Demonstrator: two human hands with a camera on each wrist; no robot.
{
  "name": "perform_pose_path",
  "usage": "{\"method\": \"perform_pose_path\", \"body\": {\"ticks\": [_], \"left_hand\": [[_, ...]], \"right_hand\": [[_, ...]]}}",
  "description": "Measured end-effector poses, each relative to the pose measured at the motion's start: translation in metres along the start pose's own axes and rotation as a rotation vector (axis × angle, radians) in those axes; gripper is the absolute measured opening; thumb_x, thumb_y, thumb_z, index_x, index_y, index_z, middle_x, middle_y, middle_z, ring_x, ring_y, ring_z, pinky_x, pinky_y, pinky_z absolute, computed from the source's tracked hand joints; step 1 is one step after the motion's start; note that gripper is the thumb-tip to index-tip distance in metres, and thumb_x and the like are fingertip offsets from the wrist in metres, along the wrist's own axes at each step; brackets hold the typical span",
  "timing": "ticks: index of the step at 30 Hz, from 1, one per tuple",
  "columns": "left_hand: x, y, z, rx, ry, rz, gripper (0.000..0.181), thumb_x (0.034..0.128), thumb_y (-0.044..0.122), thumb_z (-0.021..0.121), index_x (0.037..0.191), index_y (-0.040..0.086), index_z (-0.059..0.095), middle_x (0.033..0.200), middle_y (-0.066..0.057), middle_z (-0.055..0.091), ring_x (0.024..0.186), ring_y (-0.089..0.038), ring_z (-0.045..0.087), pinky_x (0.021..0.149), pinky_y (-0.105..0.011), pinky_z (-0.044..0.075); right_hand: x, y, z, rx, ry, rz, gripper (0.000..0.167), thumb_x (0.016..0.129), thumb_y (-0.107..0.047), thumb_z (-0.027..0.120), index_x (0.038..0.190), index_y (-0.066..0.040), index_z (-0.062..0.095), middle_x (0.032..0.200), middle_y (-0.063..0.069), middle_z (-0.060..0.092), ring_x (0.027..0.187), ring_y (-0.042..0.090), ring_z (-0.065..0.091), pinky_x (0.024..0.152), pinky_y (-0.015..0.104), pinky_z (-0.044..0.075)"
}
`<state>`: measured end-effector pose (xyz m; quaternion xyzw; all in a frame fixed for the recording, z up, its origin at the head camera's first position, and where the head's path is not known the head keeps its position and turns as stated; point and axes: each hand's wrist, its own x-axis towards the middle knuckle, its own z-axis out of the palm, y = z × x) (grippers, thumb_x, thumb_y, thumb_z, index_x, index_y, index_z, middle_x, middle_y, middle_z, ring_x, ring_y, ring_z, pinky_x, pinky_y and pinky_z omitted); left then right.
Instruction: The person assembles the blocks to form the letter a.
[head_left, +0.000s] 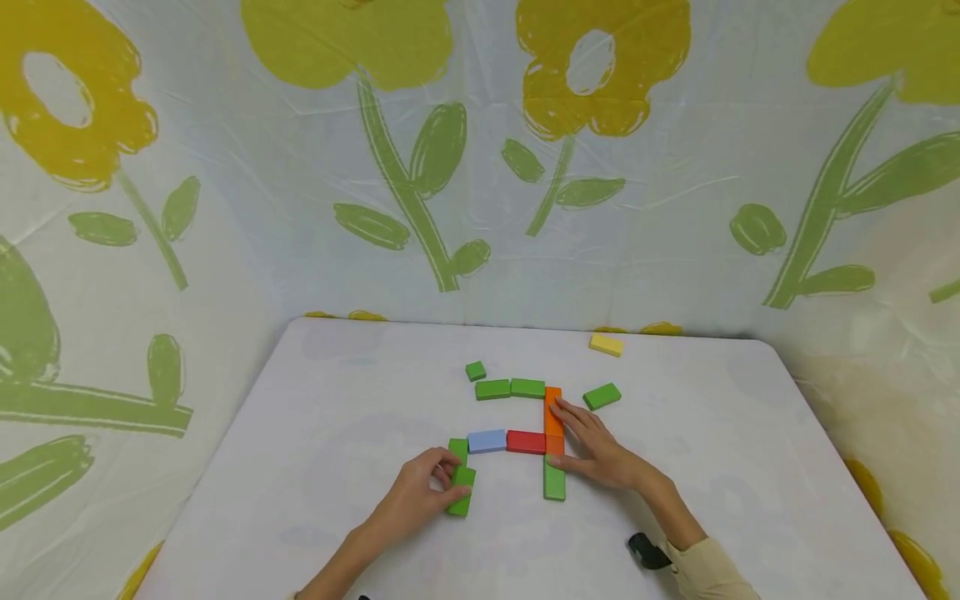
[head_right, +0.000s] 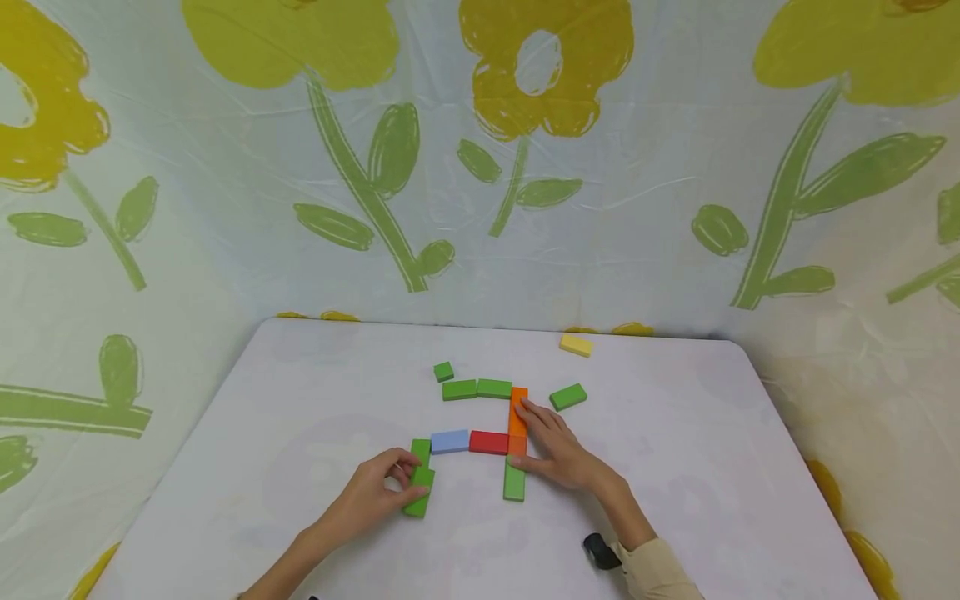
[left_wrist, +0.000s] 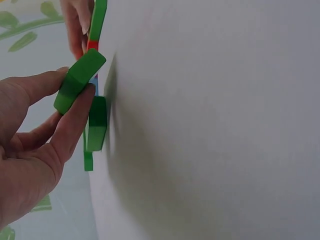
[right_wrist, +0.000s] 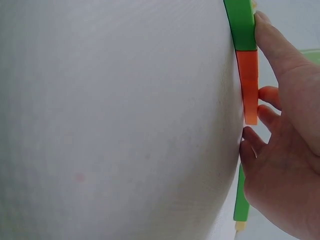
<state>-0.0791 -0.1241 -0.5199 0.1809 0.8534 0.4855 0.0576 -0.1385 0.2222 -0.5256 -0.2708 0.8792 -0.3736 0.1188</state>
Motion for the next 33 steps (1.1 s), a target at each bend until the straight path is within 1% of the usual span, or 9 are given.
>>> {"method": "perform_pose_path", "body": {"ticks": [5, 8, 12, 17, 20, 24, 27, 31, 33], "left_hand": [[-0.004, 0.002, 0.008, -0.031, -0.032, -0.033, 0.033, 0.0873, 0.016, 0.084, 0.110, 0.003, 0.065, 0.096, 0.001, 0.061, 0.082, -0.006, 0.061, 0.073, -0.022, 0.055], [-0.006, 0.003, 0.011, -0.038, -0.039, -0.025, 0.032, 0.0878, 0.015, 0.084, 0.110, 0.001, 0.065, 0.097, -0.001, 0.061, 0.082, -0.005, 0.061, 0.073, -0.022, 0.055], [-0.009, 0.004, 0.014, 0.000, -0.022, 0.001, 0.030, 0.0878, 0.012, 0.083, 0.108, 0.000, 0.065, 0.095, -0.001, 0.061, 0.080, -0.006, 0.061, 0.070, -0.022, 0.055], [-0.013, 0.010, 0.016, 0.053, 0.014, 0.025, 0.030, 0.0878, 0.011, 0.083, 0.108, -0.002, 0.065, 0.090, -0.002, 0.060, 0.074, -0.008, 0.057, 0.064, -0.020, 0.054], [-0.014, 0.012, 0.017, 0.073, 0.022, 0.033, 0.029, 0.0880, 0.011, 0.083, 0.107, -0.002, 0.065, 0.089, -0.002, 0.059, 0.072, -0.007, 0.056, 0.064, -0.020, 0.053], [-0.016, 0.013, 0.019, 0.103, 0.020, 0.013, 0.029, 0.0879, 0.014, 0.083, 0.106, 0.000, 0.066, 0.088, -0.001, 0.060, 0.073, -0.007, 0.055, 0.065, -0.020, 0.052], [-0.017, 0.015, 0.020, 0.108, 0.028, -0.008, 0.029, 0.0866, 0.015, 0.085, 0.104, 0.000, 0.066, 0.088, -0.001, 0.060, 0.073, -0.007, 0.055, 0.065, -0.021, 0.051], [-0.018, 0.015, 0.022, 0.122, 0.051, -0.024, 0.030, 0.0848, 0.015, 0.086, 0.102, 0.000, 0.067, 0.088, -0.002, 0.061, 0.073, -0.008, 0.055, 0.065, -0.021, 0.051], [-0.018, 0.014, 0.023, 0.145, 0.069, -0.025, 0.030, 0.0845, 0.017, 0.086, 0.101, 0.001, 0.066, 0.088, -0.002, 0.061, 0.073, -0.007, 0.054, 0.064, -0.021, 0.050]], "right_hand": [[0.000, 0.000, 0.000, -0.001, 0.002, -0.007, 0.086, 0.096, -0.036, 0.073, 0.160, 0.000, 0.028, 0.167, 0.021, 0.019, 0.148, 0.048, 0.020, 0.113, 0.072, 0.025], [0.000, 0.000, 0.000, -0.002, 0.002, -0.007, 0.086, 0.096, -0.036, 0.073, 0.160, 0.000, 0.028, 0.168, 0.021, 0.019, 0.148, 0.048, 0.021, 0.113, 0.072, 0.025], [0.000, 0.001, 0.001, -0.001, -0.003, 0.002, 0.088, 0.096, -0.038, 0.073, 0.161, -0.002, 0.027, 0.168, 0.019, 0.019, 0.149, 0.047, 0.020, 0.114, 0.071, 0.025], [0.000, 0.001, 0.001, -0.004, -0.002, 0.005, 0.087, 0.096, -0.037, 0.073, 0.162, -0.003, 0.027, 0.169, 0.018, 0.018, 0.149, 0.046, 0.020, 0.115, 0.071, 0.024], [-0.001, 0.001, 0.001, -0.006, 0.005, -0.004, 0.086, 0.096, -0.036, 0.073, 0.161, -0.001, 0.027, 0.168, 0.019, 0.018, 0.148, 0.047, 0.020, 0.114, 0.072, 0.025], [-0.001, 0.001, 0.001, -0.009, 0.014, -0.016, 0.086, 0.096, -0.035, 0.073, 0.160, 0.000, 0.028, 0.167, 0.021, 0.019, 0.147, 0.048, 0.021, 0.112, 0.073, 0.026], [-0.001, 0.000, 0.000, -0.008, 0.011, -0.005, 0.086, 0.096, -0.035, 0.073, 0.161, -0.001, 0.028, 0.168, 0.020, 0.019, 0.148, 0.047, 0.020, 0.112, 0.073, 0.026], [-0.001, 0.000, 0.000, -0.009, 0.009, 0.001, 0.086, 0.096, -0.035, 0.073, 0.161, -0.001, 0.027, 0.168, 0.020, 0.019, 0.148, 0.047, 0.020, 0.113, 0.072, 0.025], [-0.001, 0.000, 0.000, -0.006, 0.013, -0.003, 0.086, 0.096, -0.034, 0.073, 0.161, 0.000, 0.028, 0.167, 0.021, 0.020, 0.148, 0.048, 0.020, 0.113, 0.073, 0.025]]}}
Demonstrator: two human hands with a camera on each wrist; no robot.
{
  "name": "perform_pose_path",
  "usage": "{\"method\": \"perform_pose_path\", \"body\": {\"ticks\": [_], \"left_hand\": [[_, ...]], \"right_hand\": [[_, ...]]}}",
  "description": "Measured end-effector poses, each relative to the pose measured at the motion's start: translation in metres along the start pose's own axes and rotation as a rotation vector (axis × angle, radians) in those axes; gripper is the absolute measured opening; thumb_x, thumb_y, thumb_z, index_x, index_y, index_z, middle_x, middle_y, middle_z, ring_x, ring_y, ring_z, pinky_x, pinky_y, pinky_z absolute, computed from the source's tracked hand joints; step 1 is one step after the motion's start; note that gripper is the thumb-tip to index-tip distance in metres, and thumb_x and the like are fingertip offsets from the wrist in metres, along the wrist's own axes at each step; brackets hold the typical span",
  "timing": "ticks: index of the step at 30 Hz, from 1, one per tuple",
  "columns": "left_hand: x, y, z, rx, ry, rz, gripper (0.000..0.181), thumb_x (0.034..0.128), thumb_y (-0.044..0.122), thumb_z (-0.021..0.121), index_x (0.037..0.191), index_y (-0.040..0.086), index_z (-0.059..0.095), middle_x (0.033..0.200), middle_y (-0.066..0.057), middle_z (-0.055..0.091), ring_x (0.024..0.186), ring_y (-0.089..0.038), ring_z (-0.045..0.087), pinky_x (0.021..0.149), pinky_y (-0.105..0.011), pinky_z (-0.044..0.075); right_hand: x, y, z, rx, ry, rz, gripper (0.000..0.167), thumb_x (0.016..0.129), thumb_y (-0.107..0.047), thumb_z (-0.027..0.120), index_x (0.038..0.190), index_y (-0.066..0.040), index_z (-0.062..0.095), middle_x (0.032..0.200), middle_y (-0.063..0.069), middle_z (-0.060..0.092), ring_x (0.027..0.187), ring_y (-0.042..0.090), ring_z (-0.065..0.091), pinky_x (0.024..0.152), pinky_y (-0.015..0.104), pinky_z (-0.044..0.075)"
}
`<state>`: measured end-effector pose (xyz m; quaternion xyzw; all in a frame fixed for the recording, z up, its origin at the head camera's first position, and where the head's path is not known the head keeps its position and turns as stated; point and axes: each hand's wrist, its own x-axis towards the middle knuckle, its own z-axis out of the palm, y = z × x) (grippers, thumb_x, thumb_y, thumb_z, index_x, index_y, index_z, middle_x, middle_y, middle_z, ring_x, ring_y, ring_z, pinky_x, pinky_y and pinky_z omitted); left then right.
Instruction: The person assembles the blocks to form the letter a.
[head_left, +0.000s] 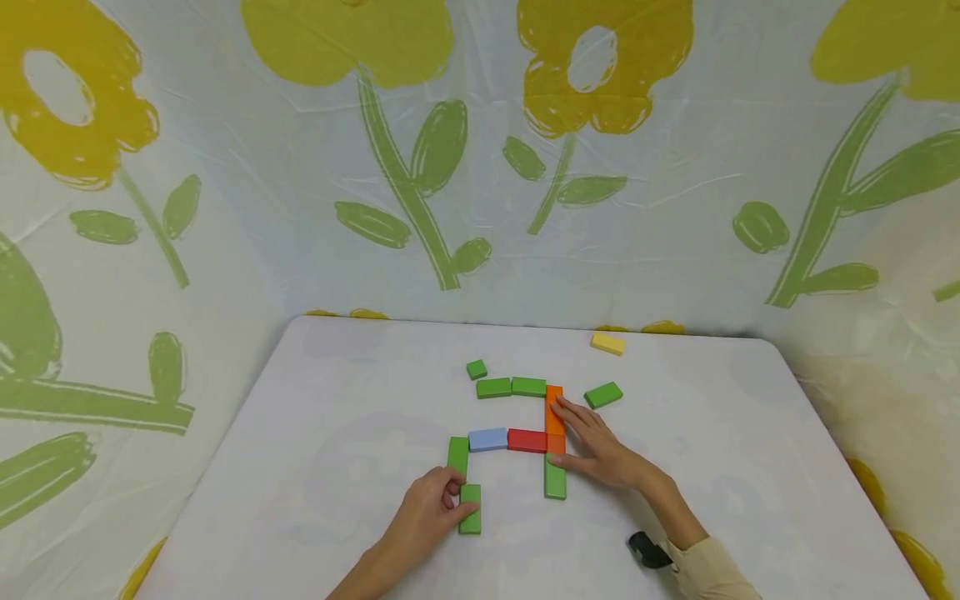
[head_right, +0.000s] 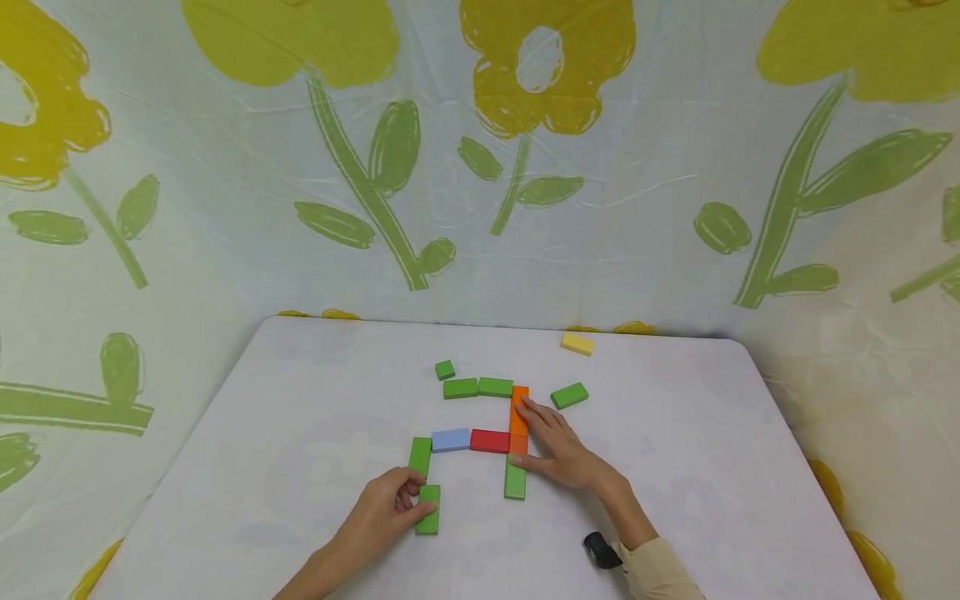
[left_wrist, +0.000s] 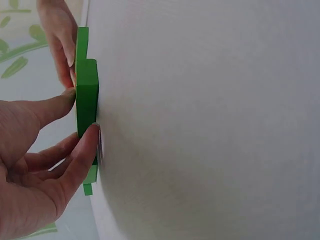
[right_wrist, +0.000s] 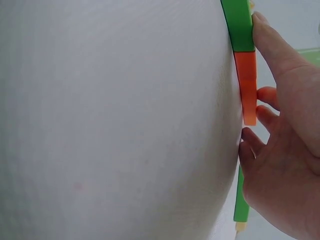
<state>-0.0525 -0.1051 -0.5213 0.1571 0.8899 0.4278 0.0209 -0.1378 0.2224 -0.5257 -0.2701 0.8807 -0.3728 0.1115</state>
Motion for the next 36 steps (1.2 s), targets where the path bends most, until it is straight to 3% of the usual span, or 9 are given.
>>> {"method": "perform_pose_path", "body": {"ticks": [7, 19, 36], "left_hand": [[-0.0002, 0.0004, 0.0033, 0.089, 0.055, -0.058, 0.029, 0.0839, 0.024, 0.087, 0.091, 0.007, 0.064, 0.083, 0.003, 0.060, 0.071, -0.006, 0.052, 0.062, -0.021, 0.048], [-0.0026, 0.0061, -0.0044, 0.207, 0.061, -0.175, 0.036, 0.0851, 0.034, 0.085, 0.082, 0.012, 0.057, 0.073, 0.005, 0.053, 0.067, -0.005, 0.046, 0.058, -0.022, 0.042], [0.0009, 0.0019, -0.0018, 0.177, 0.090, -0.170, 0.035, 0.0873, 0.033, 0.083, 0.083, 0.010, 0.058, 0.073, 0.005, 0.052, 0.066, -0.005, 0.044, 0.058, -0.021, 0.041]], "right_hand": [[-0.0006, 0.0005, 0.0000, -0.004, 0.004, -0.010, 0.086, 0.096, -0.035, 0.073, 0.160, 0.000, 0.028, 0.167, 0.021, 0.021, 0.148, 0.047, 0.021, 0.113, 0.072, 0.025], [-0.0011, 0.0027, 0.0005, 0.008, 0.011, -0.012, 0.085, 0.096, -0.033, 0.073, 0.160, 0.000, 0.028, 0.167, 0.021, 0.021, 0.148, 0.047, 0.020, 0.114, 0.073, 0.022], [0.0002, 0.0043, 0.0022, 0.013, 0.008, -0.016, 0.085, 0.096, -0.034, 0.073, 0.160, 0.000, 0.029, 0.166, 0.021, 0.021, 0.148, 0.047, 0.021, 0.114, 0.073, 0.023]]}}
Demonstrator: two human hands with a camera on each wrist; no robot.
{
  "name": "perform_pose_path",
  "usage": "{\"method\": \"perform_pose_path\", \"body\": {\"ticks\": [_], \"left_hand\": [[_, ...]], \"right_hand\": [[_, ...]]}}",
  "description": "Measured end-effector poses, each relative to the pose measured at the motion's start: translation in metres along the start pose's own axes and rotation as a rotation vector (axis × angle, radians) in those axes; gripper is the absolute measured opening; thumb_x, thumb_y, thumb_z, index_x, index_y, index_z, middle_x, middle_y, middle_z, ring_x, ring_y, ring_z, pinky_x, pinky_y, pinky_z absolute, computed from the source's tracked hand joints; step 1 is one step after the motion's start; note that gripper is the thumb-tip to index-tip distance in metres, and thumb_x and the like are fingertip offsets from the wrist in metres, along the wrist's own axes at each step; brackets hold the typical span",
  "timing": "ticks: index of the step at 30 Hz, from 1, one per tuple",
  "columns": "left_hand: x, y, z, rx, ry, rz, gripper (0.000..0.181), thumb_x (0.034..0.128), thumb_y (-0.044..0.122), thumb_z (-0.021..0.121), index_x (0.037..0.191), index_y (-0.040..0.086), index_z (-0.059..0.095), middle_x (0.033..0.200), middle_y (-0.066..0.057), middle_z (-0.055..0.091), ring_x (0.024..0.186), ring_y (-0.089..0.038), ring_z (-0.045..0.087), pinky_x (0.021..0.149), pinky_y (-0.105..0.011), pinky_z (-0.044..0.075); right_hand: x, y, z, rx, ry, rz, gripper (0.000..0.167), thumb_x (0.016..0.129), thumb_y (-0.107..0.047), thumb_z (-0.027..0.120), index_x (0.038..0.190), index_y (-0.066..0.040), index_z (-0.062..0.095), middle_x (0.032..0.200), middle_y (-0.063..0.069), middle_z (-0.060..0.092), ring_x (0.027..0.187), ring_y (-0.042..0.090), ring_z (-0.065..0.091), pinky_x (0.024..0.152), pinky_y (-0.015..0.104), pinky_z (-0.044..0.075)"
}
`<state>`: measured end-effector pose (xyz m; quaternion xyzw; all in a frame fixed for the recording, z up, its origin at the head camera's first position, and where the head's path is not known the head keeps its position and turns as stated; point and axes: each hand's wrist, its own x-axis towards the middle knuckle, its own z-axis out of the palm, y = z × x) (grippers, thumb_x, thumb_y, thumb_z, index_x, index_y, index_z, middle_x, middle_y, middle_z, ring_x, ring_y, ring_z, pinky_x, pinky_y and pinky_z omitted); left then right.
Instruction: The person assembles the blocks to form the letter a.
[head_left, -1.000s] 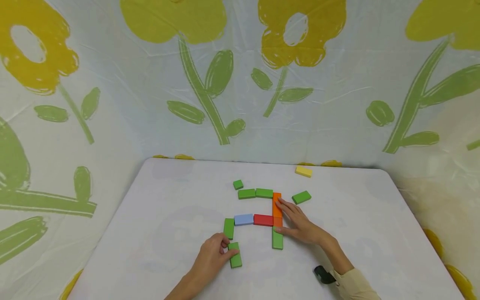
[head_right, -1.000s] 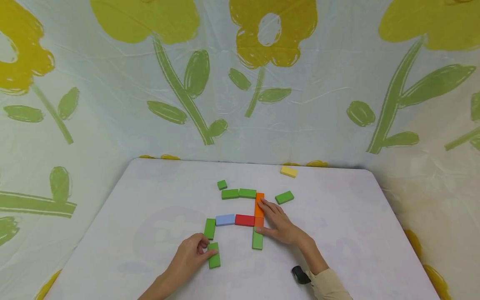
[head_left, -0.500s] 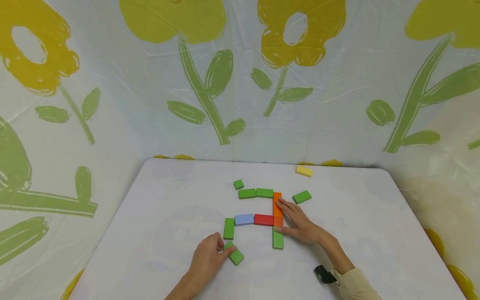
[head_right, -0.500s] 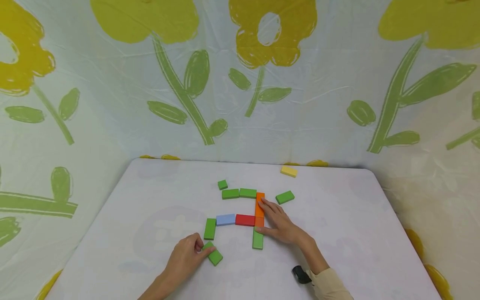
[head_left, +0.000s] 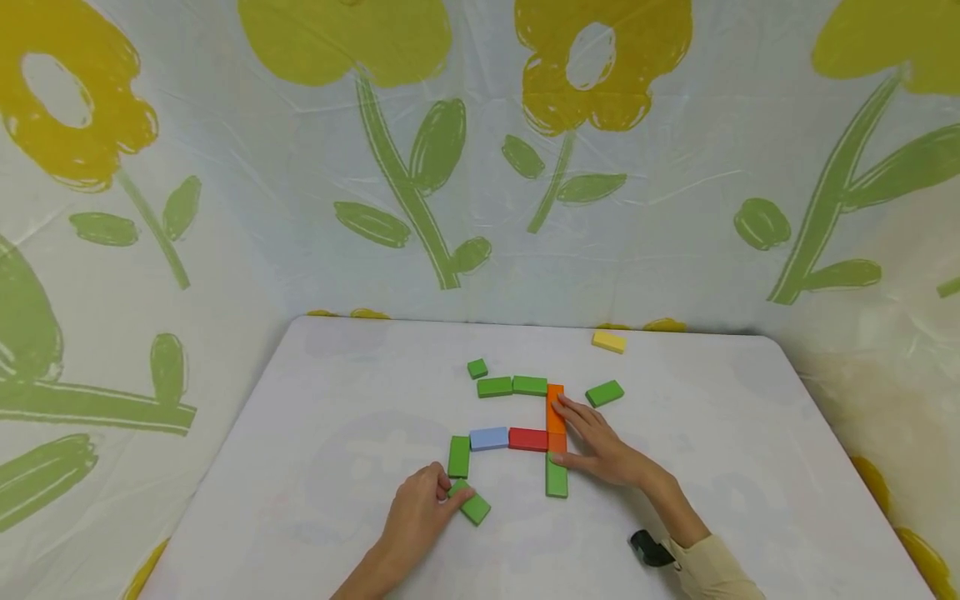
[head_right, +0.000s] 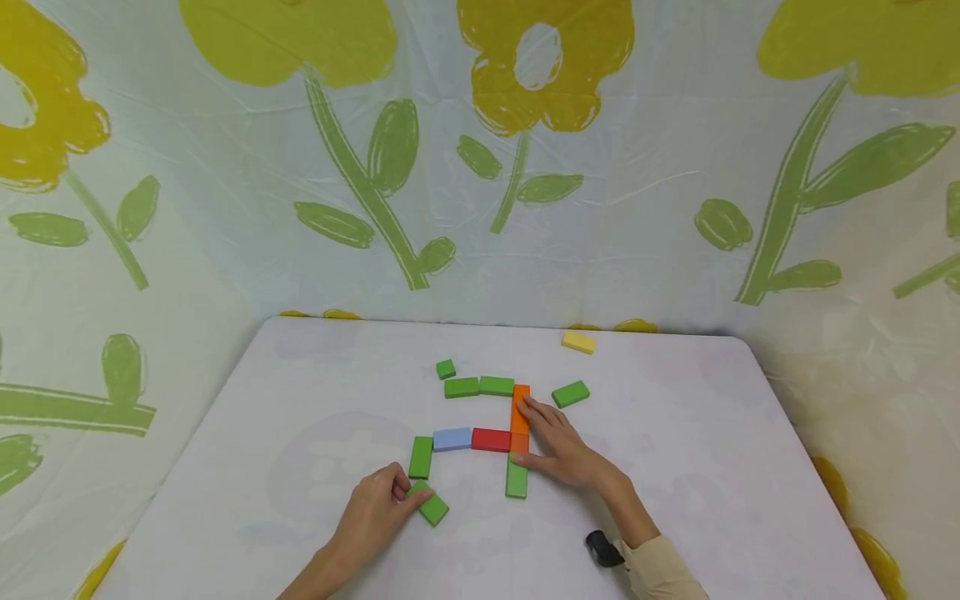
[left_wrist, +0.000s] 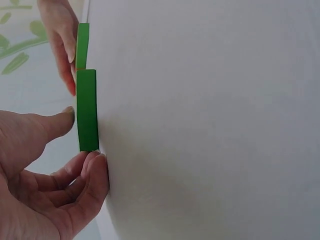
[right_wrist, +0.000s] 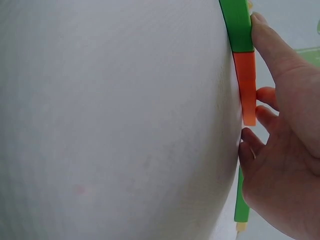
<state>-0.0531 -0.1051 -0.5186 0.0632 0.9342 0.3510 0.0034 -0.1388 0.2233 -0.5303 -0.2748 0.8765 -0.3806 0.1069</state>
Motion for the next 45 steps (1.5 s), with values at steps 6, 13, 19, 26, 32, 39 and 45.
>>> {"method": "perform_pose_path", "body": {"ticks": [6, 13, 19, 26, 32, 39, 45], "left_hand": [[0.012, -0.001, -0.004, 0.014, 0.073, 0.031, 0.035, 0.0913, 0.030, 0.080, 0.102, 0.006, 0.057, 0.085, -0.002, 0.053, 0.069, -0.009, 0.048, 0.060, -0.022, 0.045], [0.033, -0.009, -0.001, 0.065, 0.043, 0.079, 0.056, 0.0935, 0.031, 0.078, 0.137, 0.002, 0.058, 0.106, -0.009, 0.054, 0.084, -0.013, 0.051, 0.069, -0.027, 0.050], [0.038, -0.009, 0.001, 0.046, -0.047, 0.064, 0.050, 0.0936, 0.028, 0.078, 0.135, 0.005, 0.063, 0.109, -0.008, 0.052, 0.090, -0.016, 0.049, 0.074, -0.030, 0.049], [0.035, -0.007, -0.002, 0.016, -0.055, 0.079, 0.050, 0.0936, 0.024, 0.078, 0.135, 0.002, 0.062, 0.106, -0.008, 0.052, 0.084, -0.013, 0.047, 0.068, -0.025, 0.044], [0.035, -0.008, -0.001, -0.019, -0.068, 0.095, 0.049, 0.0942, 0.020, 0.077, 0.136, -0.001, 0.060, 0.108, -0.009, 0.051, 0.081, -0.014, 0.050, 0.064, -0.021, 0.045], [0.032, -0.007, -0.002, -0.021, -0.095, 0.073, 0.059, 0.0953, 0.025, 0.076, 0.143, -0.002, 0.054, 0.112, -0.011, 0.052, 0.082, -0.013, 0.051, 0.064, -0.020, 0.047], [0.021, -0.007, -0.009, 0.008, -0.159, 0.048, 0.081, 0.0914, 0.036, 0.079, 0.151, -0.003, 0.041, 0.119, -0.015, 0.049, 0.084, -0.014, 0.051, 0.071, -0.028, 0.051]], "right_hand": [[0.001, 0.001, 0.000, -0.013, 0.003, -0.010, 0.085, 0.096, -0.034, 0.073, 0.160, 0.001, 0.029, 0.166, 0.022, 0.022, 0.147, 0.047, 0.022, 0.114, 0.072, 0.024], [-0.001, 0.001, -0.001, -0.010, -0.006, 0.008, 0.086, 0.096, -0.036, 0.073, 0.161, -0.002, 0.027, 0.168, 0.019, 0.019, 0.149, 0.046, 0.019, 0.114, 0.072, 0.023], [-0.001, -0.001, 0.000, -0.001, -0.020, 0.018, 0.087, 0.096, -0.035, 0.073, 0.161, -0.001, 0.026, 0.168, 0.020, 0.017, 0.149, 0.045, 0.018, 0.115, 0.071, 0.022], [-0.001, -0.001, 0.000, -0.021, 0.002, -0.006, 0.085, 0.097, -0.033, 0.072, 0.160, 0.001, 0.028, 0.167, 0.021, 0.020, 0.148, 0.047, 0.020, 0.114, 0.073, 0.022], [0.000, -0.002, -0.001, 0.001, 0.000, -0.001, 0.085, 0.096, -0.034, 0.073, 0.160, 0.000, 0.028, 0.167, 0.021, 0.021, 0.148, 0.047, 0.020, 0.114, 0.073, 0.021], [-0.001, -0.002, -0.001, -0.005, 0.001, -0.002, 0.085, 0.096, -0.034, 0.073, 0.160, 0.001, 0.029, 0.167, 0.022, 0.021, 0.149, 0.046, 0.020, 0.115, 0.073, 0.020], [-0.001, -0.002, -0.001, -0.003, 0.000, 0.007, 0.086, 0.096, -0.035, 0.073, 0.160, 0.000, 0.029, 0.167, 0.021, 0.021, 0.148, 0.047, 0.020, 0.114, 0.073, 0.022]]}}
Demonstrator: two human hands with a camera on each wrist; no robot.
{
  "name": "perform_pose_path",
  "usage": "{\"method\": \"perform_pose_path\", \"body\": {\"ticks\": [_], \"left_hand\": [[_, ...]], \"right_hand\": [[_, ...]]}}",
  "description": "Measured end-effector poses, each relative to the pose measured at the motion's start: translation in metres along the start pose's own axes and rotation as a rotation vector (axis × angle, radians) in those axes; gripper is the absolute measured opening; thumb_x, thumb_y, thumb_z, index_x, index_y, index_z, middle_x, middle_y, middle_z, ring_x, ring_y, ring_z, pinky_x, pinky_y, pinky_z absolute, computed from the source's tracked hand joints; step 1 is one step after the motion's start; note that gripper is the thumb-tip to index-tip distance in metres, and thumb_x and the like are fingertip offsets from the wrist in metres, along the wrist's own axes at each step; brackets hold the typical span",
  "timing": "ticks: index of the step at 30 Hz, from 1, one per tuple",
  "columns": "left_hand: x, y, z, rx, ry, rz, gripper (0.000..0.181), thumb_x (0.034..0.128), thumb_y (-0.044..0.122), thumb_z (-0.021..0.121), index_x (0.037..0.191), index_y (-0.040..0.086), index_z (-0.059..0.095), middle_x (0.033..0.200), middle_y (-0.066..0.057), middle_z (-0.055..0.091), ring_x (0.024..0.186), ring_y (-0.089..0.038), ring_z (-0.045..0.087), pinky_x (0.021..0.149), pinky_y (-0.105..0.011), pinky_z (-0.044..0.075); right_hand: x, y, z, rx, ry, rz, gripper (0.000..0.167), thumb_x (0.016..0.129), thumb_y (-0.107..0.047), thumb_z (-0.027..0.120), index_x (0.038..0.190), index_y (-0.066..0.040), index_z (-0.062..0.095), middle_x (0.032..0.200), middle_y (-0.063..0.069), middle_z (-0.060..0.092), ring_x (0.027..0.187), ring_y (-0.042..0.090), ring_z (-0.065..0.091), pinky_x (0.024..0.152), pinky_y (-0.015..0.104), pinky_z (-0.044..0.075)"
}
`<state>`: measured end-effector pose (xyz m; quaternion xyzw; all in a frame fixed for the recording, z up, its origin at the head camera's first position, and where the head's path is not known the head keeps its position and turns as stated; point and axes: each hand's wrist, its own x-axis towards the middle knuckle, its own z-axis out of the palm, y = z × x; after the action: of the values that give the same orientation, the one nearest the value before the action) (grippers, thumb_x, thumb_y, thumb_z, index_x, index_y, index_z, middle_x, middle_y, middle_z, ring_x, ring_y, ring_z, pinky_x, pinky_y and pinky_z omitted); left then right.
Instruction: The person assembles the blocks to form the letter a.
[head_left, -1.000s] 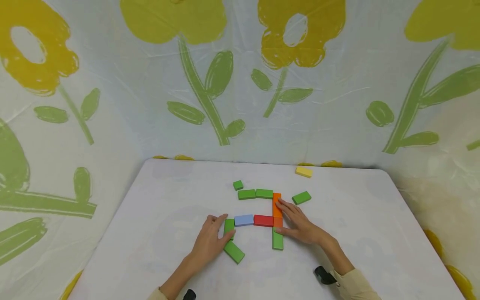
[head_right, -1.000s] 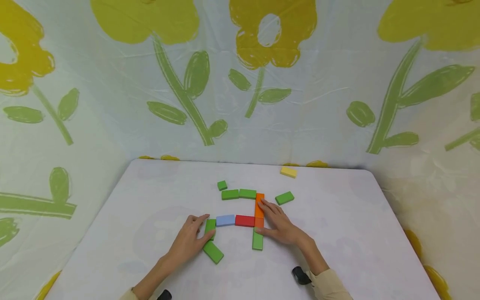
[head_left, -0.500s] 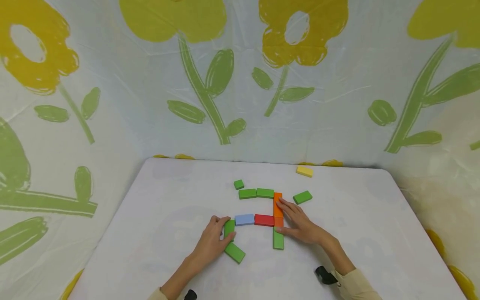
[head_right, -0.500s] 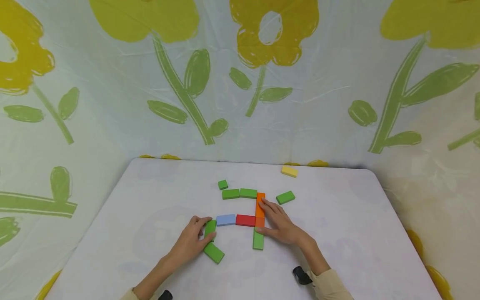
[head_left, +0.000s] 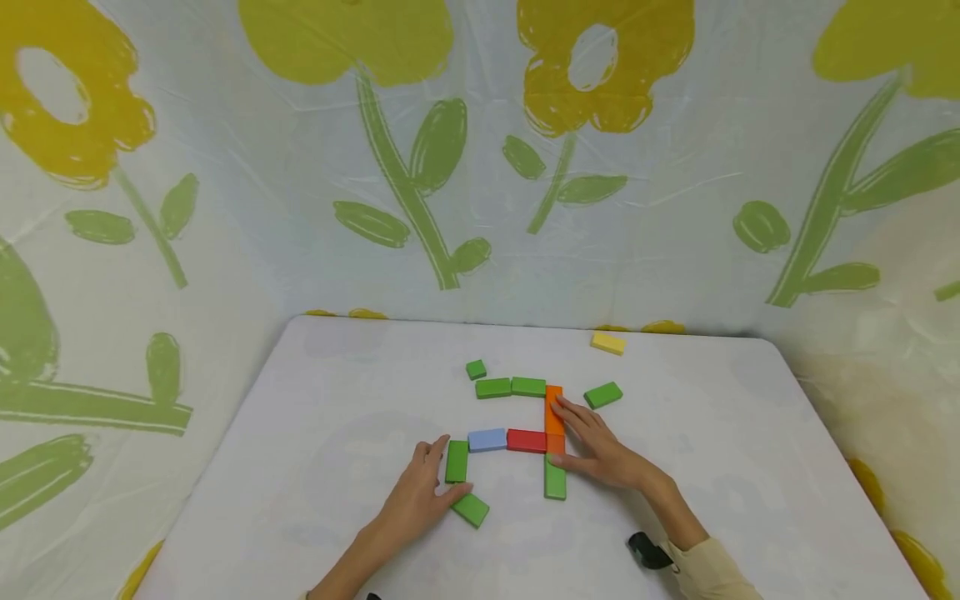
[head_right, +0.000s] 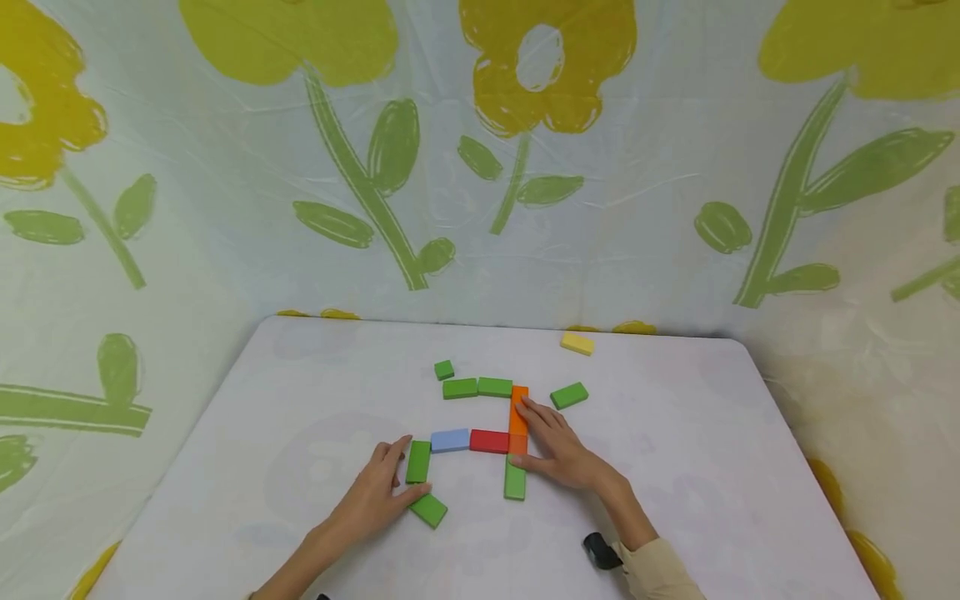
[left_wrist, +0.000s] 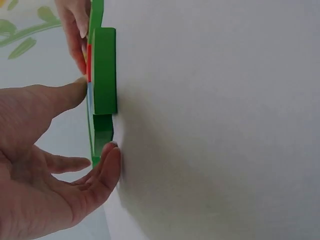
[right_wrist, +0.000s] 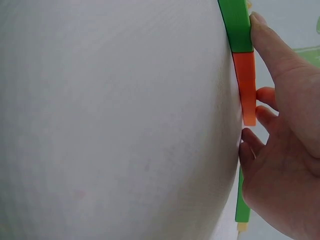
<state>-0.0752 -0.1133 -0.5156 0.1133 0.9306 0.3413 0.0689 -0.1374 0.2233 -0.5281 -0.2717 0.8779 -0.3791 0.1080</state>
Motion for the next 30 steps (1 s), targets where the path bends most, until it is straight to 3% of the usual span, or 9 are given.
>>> {"method": "perform_pose_path", "body": {"ticks": [11, 19, 26, 30], "left_hand": [[-0.0088, -0.0004, 0.0014, -0.145, -0.014, 0.031, 0.089, 0.0865, 0.023, 0.084, 0.155, -0.004, 0.034, 0.121, -0.020, 0.046, 0.069, -0.002, 0.047, 0.062, -0.019, 0.048], [-0.0094, -0.0034, 0.0033, -0.129, 0.033, 0.033, 0.089, 0.0846, 0.029, 0.085, 0.154, -0.003, 0.037, 0.118, -0.017, 0.048, 0.068, -0.002, 0.045, 0.063, -0.020, 0.046], [-0.0089, -0.0039, 0.0029, -0.135, 0.030, 0.048, 0.088, 0.0850, 0.030, 0.084, 0.154, -0.002, 0.039, 0.117, -0.015, 0.049, 0.069, -0.002, 0.045, 0.064, -0.020, 0.047], [-0.0090, -0.0026, 0.0003, -0.123, 0.013, 0.034, 0.087, 0.0865, 0.031, 0.083, 0.154, -0.001, 0.038, 0.121, -0.016, 0.048, 0.068, -0.004, 0.045, 0.062, -0.020, 0.046]], "right_hand": [[0.0005, 0.0008, -0.0003, -0.008, 0.001, 0.001, 0.085, 0.097, -0.035, 0.073, 0.160, 0.000, 0.028, 0.167, 0.020, 0.020, 0.148, 0.047, 0.020, 0.114, 0.073, 0.023], [0.0009, -0.0015, -0.0007, 0.001, -0.008, 0.015, 0.086, 0.096, -0.036, 0.073, 0.161, 0.000, 0.027, 0.168, 0.020, 0.019, 0.149, 0.047, 0.019, 0.114, 0.073, 0.021], [-0.0004, -0.0022, -0.0004, -0.008, 0.001, 0.001, 0.086, 0.096, -0.034, 0.073, 0.160, 0.001, 0.028, 0.167, 0.021, 0.021, 0.148, 0.047, 0.020, 0.113, 0.073, 0.023], [0.0004, -0.0018, -0.0002, 0.001, -0.004, -0.004, 0.085, 0.097, -0.035, 0.072, 0.160, 0.000, 0.028, 0.167, 0.021, 0.020, 0.149, 0.047, 0.019, 0.115, 0.074, 0.019]]}}
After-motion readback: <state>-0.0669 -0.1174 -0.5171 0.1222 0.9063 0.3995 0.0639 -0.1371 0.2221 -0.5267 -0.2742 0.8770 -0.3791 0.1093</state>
